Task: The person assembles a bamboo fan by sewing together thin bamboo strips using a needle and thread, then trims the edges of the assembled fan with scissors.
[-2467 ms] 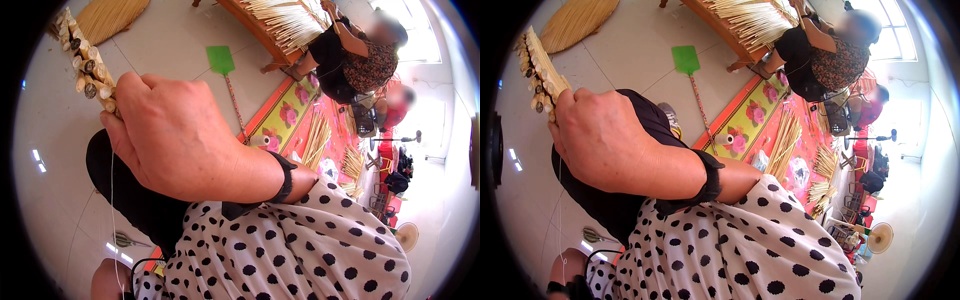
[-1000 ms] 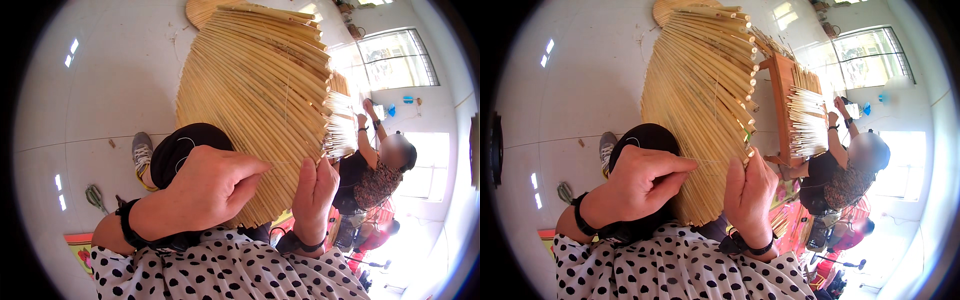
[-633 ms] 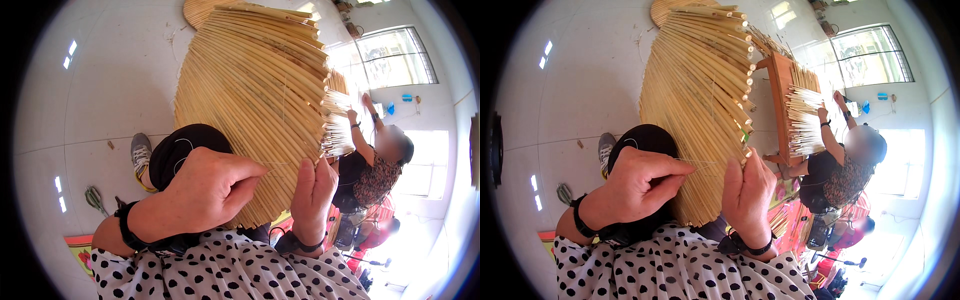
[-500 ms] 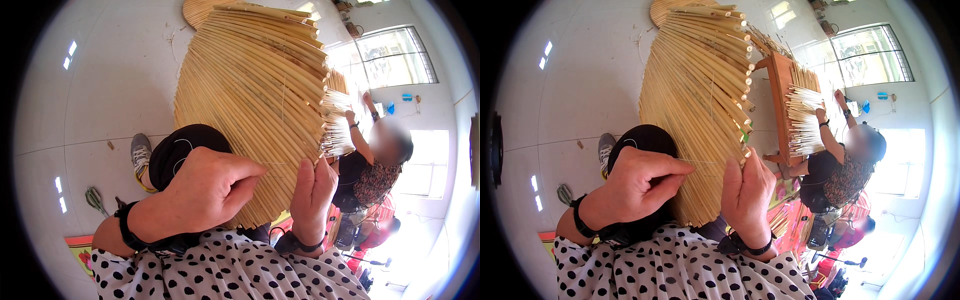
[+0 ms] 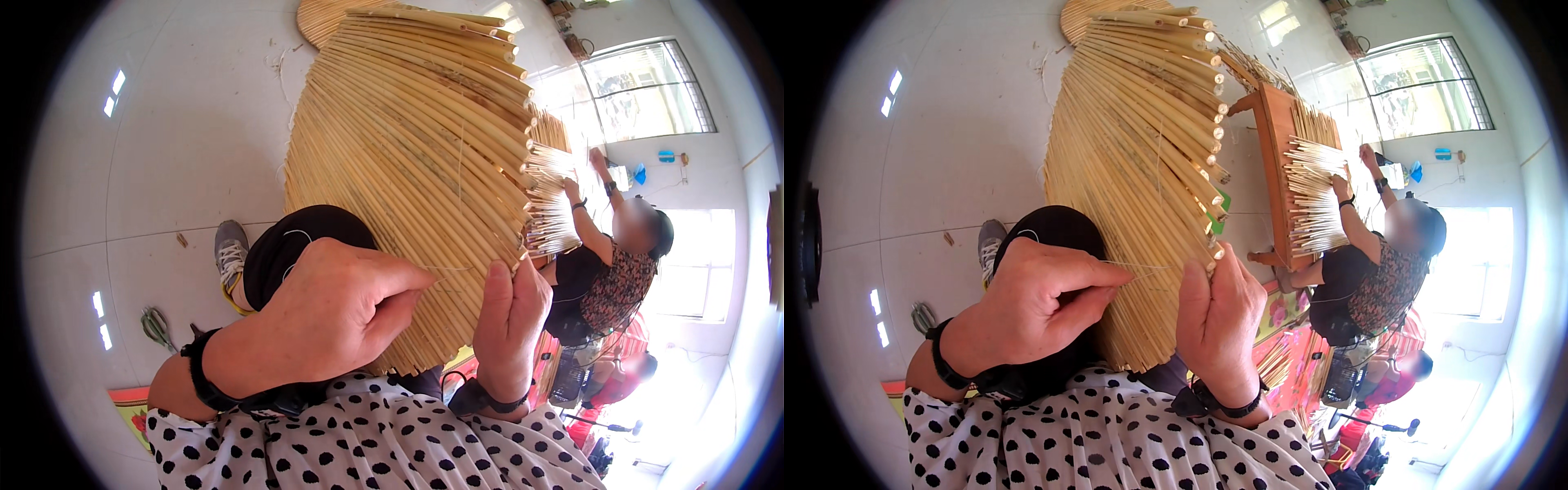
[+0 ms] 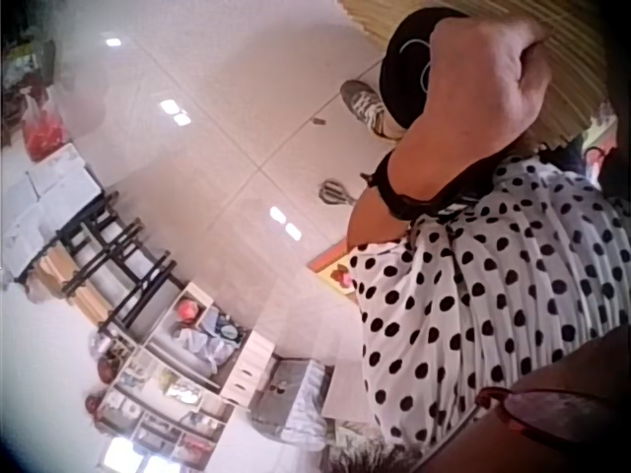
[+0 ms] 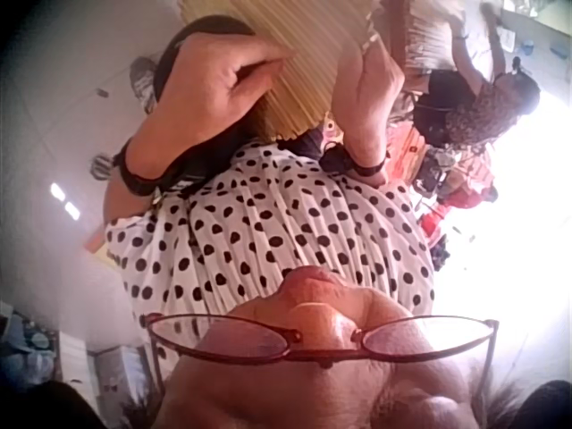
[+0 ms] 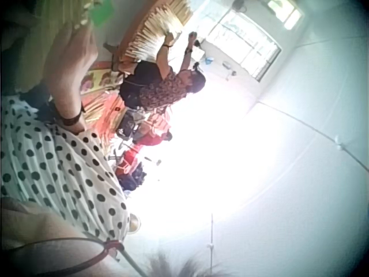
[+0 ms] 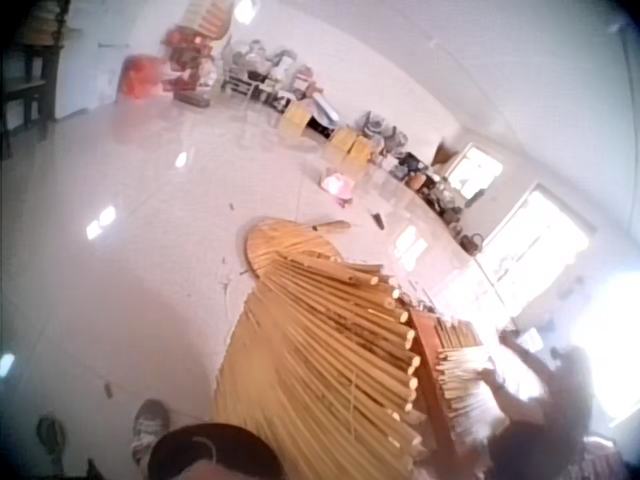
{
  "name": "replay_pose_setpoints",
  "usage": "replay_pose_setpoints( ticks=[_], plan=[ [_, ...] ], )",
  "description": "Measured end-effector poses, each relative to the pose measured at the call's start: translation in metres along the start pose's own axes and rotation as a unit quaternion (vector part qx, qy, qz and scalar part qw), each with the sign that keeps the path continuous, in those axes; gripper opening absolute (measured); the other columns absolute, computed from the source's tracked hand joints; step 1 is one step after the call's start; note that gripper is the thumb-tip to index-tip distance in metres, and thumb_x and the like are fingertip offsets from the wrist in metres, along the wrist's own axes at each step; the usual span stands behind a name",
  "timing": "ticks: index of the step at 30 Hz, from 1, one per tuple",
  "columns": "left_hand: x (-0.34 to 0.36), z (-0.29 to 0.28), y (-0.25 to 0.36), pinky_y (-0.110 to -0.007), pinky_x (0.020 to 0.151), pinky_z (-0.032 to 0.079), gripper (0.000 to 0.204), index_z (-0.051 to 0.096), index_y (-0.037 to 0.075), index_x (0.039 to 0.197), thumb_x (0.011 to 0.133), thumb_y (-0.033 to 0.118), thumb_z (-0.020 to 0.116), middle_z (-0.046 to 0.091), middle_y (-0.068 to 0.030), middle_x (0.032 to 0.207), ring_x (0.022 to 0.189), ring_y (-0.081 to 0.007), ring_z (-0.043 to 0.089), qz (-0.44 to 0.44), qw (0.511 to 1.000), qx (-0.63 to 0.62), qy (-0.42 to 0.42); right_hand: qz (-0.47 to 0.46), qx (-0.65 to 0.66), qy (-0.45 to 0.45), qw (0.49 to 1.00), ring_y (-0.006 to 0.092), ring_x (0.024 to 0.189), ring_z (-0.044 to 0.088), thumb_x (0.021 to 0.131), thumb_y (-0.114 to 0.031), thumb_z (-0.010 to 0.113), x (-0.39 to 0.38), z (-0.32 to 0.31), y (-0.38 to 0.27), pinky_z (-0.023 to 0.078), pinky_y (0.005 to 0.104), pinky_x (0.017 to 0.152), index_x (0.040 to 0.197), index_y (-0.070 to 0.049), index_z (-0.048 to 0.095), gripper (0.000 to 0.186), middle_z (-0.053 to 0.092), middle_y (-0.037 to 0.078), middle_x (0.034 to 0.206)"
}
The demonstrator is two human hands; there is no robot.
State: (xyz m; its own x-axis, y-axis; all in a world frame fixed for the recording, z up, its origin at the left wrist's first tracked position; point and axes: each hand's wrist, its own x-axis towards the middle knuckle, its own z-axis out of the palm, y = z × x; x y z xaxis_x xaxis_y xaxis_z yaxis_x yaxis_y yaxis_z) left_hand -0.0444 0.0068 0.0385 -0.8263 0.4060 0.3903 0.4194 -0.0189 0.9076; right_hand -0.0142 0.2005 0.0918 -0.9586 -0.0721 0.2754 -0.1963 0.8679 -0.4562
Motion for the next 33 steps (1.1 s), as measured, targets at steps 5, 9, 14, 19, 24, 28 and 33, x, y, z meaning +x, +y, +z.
replay_pose_setpoints(
  ticks=[5,9,14,19,24,28,33],
  plan=[
    [0.0027,-0.0009,0.0014,-0.029,0.048,0.046,0.017,0.070,-0.003,0.092,0.076,-0.005,0.065,0.065,-0.0126,0.068,0.054,-0.0231,0.062,0.011,1.000,0.007,0.007,-0.010,0.018,0.015,1.000,0.0362,0.054,0.051,0.090,-0.005,0.051,0.0012,0.0018,0.0013,0.038,0.0396,0.051,0.093,0.004,0.054,0.010,0.051,0.016,0.066],
    [0.0042,-0.0012,0.0012,-0.028,0.049,0.047,0.018,0.070,-0.003,0.092,0.076,-0.005,0.065,0.065,-0.0130,0.068,0.054,-0.0230,0.063,0.007,1.000,0.008,-0.001,-0.020,0.014,0.017,1.000,0.0374,0.055,0.052,0.090,-0.005,0.051,0.0019,0.0029,0.0025,0.039,0.0407,0.051,0.093,0.004,0.054,0.010,0.051,0.017,0.066],
    [0.0043,-0.0016,0.0022,-0.028,0.049,0.047,0.017,0.070,-0.003,0.093,0.076,-0.005,0.065,0.066,-0.0134,0.070,0.055,-0.0231,0.064,0.000,1.000,0.011,-0.005,-0.013,0.008,0.009,1.000,0.0389,0.056,0.052,0.090,-0.005,0.052,0.0012,0.0024,0.0026,0.039,0.0418,0.051,0.093,0.004,0.053,0.010,0.051,0.018,0.067],
    [0.0052,-0.0026,0.0037,-0.028,0.049,0.047,0.017,0.070,-0.003,0.092,0.076,-0.005,0.065,0.067,-0.0134,0.071,0.056,-0.0233,0.064,-0.003,1.000,0.013,-0.011,-0.017,-0.001,0.006,1.000,0.0398,0.057,0.052,0.090,-0.006,0.052,0.0017,0.0011,0.0023,0.039,0.0426,0.052,0.093,0.005,0.053,0.011,0.051,0.018,0.067],
    [0.0057,-0.0028,0.0040,-0.028,0.050,0.048,0.017,0.070,-0.002,0.092,0.076,-0.005,0.065,0.067,-0.0133,0.071,0.057,-0.0235,0.064,-0.003,1.000,0.020,-0.012,-0.007,0.009,0.002,1.000,0.0400,0.057,0.052,0.089,-0.007,0.053,0.0006,0.0005,0.0039,0.039,0.0428,0.052,0.096,0.006,0.054,0.014,0.052,0.018,0.067],
    [0.0056,-0.0034,0.0037,-0.028,0.050,0.048,0.017,0.070,-0.002,0.092,0.076,-0.005,0.065,0.067,-0.0133,0.071,0.057,-0.0236,0.064,-0.001,1.000,0.022,-0.014,-0.012,0.011,0.008,1.000,0.0402,0.057,0.052,0.089,-0.007,0.053,0.0008,0.0017,0.0036,0.039,0.0428,0.052,0.097,0.006,0.054,0.015,0.052,0.019,0.068],
    [0.0068,-0.0050,0.0057,-0.029,0.050,0.048,0.018,0.070,-0.003,0.092,0.075,-0.006,0.065,0.067,-0.0136,0.072,0.057,-0.0239,0.064,-0.006,0.999,0.023,-0.022,-0.010,0.020,0.008,1.000,0.0407,0.058,0.053,0.090,-0.007,0.053,0.0018,0.0011,0.0026,0.040,0.0428,0.053,0.099,0.006,0.055,0.016,0.054,0.019,0.068]
  ],
)
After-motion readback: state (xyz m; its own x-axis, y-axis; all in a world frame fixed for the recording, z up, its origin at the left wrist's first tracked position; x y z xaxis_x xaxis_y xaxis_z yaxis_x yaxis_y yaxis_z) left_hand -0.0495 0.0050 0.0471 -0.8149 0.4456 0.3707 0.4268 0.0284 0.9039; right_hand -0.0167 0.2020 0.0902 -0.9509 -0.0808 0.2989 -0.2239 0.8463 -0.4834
